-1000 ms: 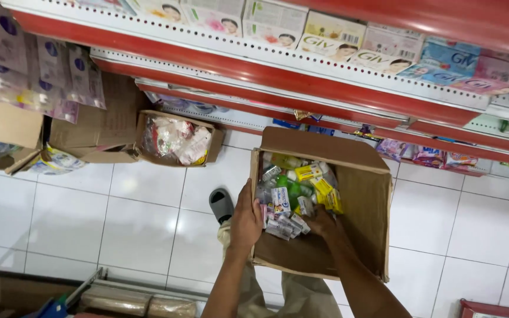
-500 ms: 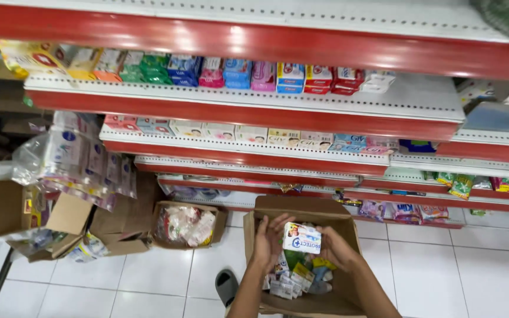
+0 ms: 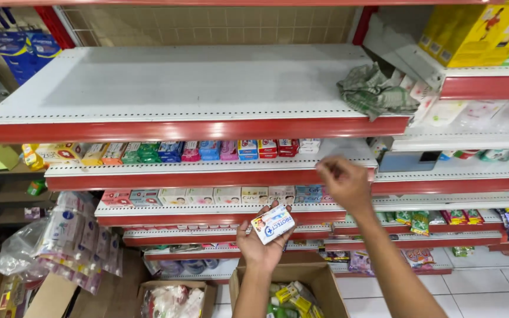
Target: Take soap boxes and other small items from a cardboard box and arrange them on retail shelves.
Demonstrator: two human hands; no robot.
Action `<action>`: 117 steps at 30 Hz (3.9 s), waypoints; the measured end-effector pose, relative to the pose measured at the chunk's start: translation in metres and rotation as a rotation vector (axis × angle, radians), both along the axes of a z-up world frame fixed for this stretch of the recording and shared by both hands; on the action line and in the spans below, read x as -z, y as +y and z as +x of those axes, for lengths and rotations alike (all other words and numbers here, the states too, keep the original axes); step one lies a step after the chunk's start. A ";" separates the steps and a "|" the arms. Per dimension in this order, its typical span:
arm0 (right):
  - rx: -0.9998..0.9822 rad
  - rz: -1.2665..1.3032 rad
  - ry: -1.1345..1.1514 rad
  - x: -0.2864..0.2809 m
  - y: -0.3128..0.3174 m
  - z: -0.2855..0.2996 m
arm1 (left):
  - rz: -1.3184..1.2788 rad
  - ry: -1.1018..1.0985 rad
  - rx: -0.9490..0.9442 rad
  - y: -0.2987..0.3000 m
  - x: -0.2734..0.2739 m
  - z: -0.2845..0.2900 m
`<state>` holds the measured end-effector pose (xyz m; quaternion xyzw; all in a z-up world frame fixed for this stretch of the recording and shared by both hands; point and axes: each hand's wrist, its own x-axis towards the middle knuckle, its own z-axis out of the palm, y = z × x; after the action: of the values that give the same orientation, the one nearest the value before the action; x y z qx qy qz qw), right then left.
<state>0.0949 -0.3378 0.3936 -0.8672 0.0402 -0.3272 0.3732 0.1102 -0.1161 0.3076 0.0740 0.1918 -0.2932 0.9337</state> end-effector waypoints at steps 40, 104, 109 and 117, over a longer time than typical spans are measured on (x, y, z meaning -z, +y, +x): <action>-0.140 0.142 -0.033 0.090 0.098 -0.070 | 0.161 -0.230 0.224 0.030 0.037 -0.017; 0.033 -0.054 -0.058 0.076 -0.032 0.013 | 1.549 -1.398 -0.347 -0.117 0.009 0.057; 0.066 -0.078 -0.032 0.080 -0.032 0.023 | 1.648 -1.461 -0.404 -0.111 0.001 0.060; 0.159 -0.156 0.037 0.079 -0.032 0.033 | 1.642 -1.509 -0.302 -0.104 -0.004 0.073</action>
<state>0.1280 -0.3695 0.3143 -0.8937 0.0902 -0.3417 0.2765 0.1833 -0.2201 0.3119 0.8008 -0.2803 0.1578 0.5053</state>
